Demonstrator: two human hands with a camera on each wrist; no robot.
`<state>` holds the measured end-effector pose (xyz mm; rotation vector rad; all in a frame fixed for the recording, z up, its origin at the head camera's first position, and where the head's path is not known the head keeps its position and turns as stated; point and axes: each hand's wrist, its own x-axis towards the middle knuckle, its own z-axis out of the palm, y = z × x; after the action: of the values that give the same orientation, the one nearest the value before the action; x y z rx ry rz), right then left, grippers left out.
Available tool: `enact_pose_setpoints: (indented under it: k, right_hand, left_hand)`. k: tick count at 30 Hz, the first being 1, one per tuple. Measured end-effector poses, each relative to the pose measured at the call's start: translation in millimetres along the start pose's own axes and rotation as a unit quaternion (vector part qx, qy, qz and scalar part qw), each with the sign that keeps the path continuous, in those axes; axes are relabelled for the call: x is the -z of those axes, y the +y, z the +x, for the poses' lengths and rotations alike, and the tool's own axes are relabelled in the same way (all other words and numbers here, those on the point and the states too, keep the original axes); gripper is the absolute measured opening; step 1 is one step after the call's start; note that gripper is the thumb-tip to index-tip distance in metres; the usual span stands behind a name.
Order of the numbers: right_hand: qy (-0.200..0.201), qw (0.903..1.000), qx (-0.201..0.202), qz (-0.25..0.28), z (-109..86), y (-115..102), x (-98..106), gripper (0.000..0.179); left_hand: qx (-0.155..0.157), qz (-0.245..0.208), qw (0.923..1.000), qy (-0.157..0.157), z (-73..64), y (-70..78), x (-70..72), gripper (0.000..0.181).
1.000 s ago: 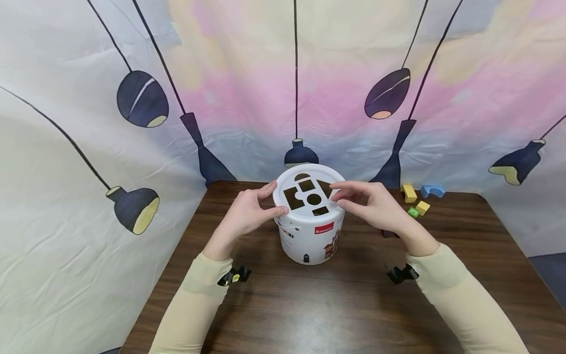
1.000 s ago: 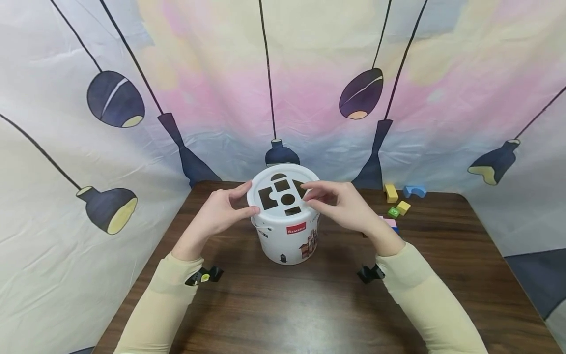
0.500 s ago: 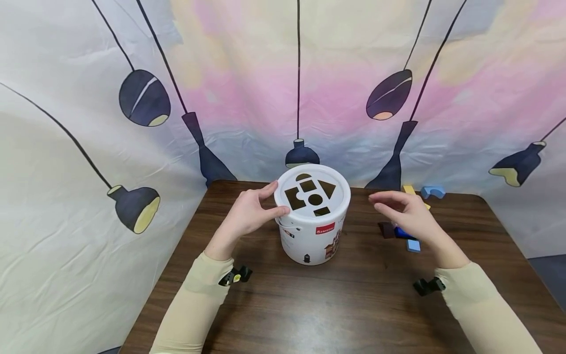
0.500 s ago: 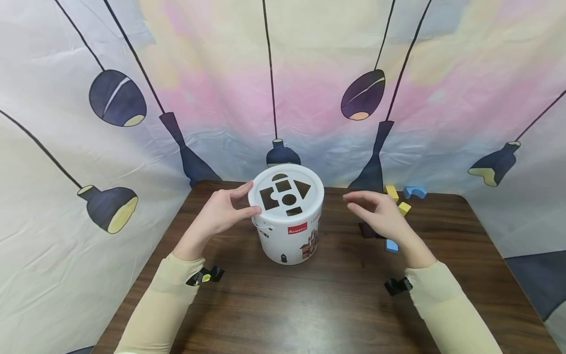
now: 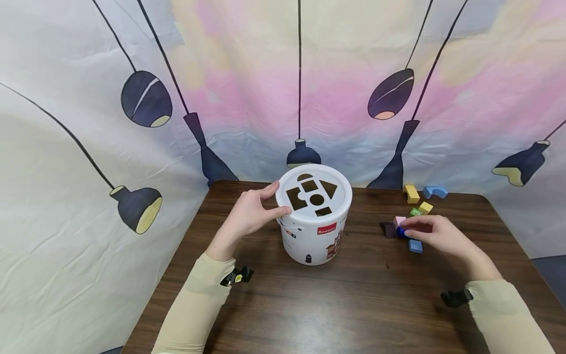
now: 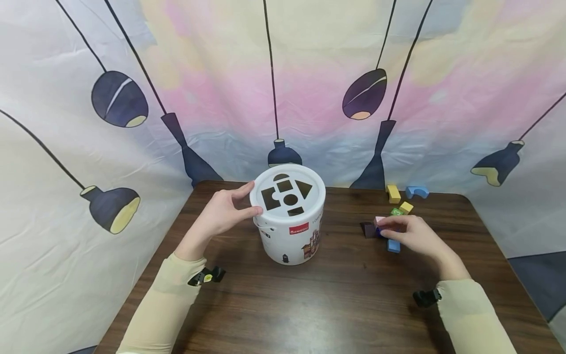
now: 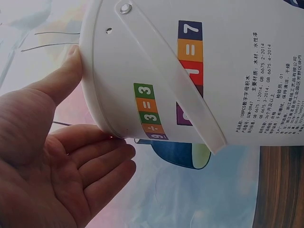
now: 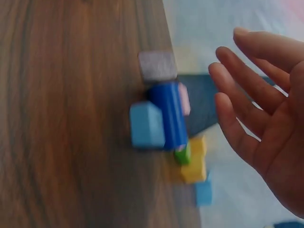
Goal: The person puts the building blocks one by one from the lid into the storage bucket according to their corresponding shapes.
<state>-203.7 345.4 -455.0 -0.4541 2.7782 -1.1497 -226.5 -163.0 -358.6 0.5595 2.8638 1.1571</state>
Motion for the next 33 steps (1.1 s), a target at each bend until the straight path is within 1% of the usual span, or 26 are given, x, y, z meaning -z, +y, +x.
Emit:
enact_pose_setpoints:
  k: [7,13,16,21,24,29,33]
  right_hand:
    - [-0.013,0.998,-0.059,0.017,-18.2,31,3,0.035]
    - [-0.03,0.9955,-0.09,-0.005,-26.1,46,1,0.039]
    - [-0.036,0.9952,-0.091,-0.01,-27.4,50,1,0.04]
    - [-0.017,0.9952,-0.094,-0.017,-27.8,55,-2,0.039]
    - [-0.006,0.9943,-0.103,-0.028,-27.8,57,-4,0.042]
    - [-0.01,0.9933,-0.105,-0.048,-27.4,61,-7,0.051]
    - [-0.012,0.9929,-0.106,-0.052,-26.5,62,-9,0.054]
  left_hand:
    - [0.006,0.001,1.0,-0.004,-0.8,2.0,0.5,0.086]
    - [0.002,-0.003,1.0,0.0,-1.3,1.8,1.1,0.086]
    - [0.002,-0.006,1.0,0.001,-1.3,1.8,1.0,0.085]
    - [0.002,-0.006,1.0,0.001,-0.8,2.0,0.5,0.084]
    - [0.003,-0.005,1.0,0.0,-0.5,2.1,0.3,0.084]
    - [0.006,-0.007,1.0,0.0,-0.7,2.3,0.6,0.084]
    - [0.008,-0.008,0.9999,-0.001,-0.9,2.4,0.8,0.084]
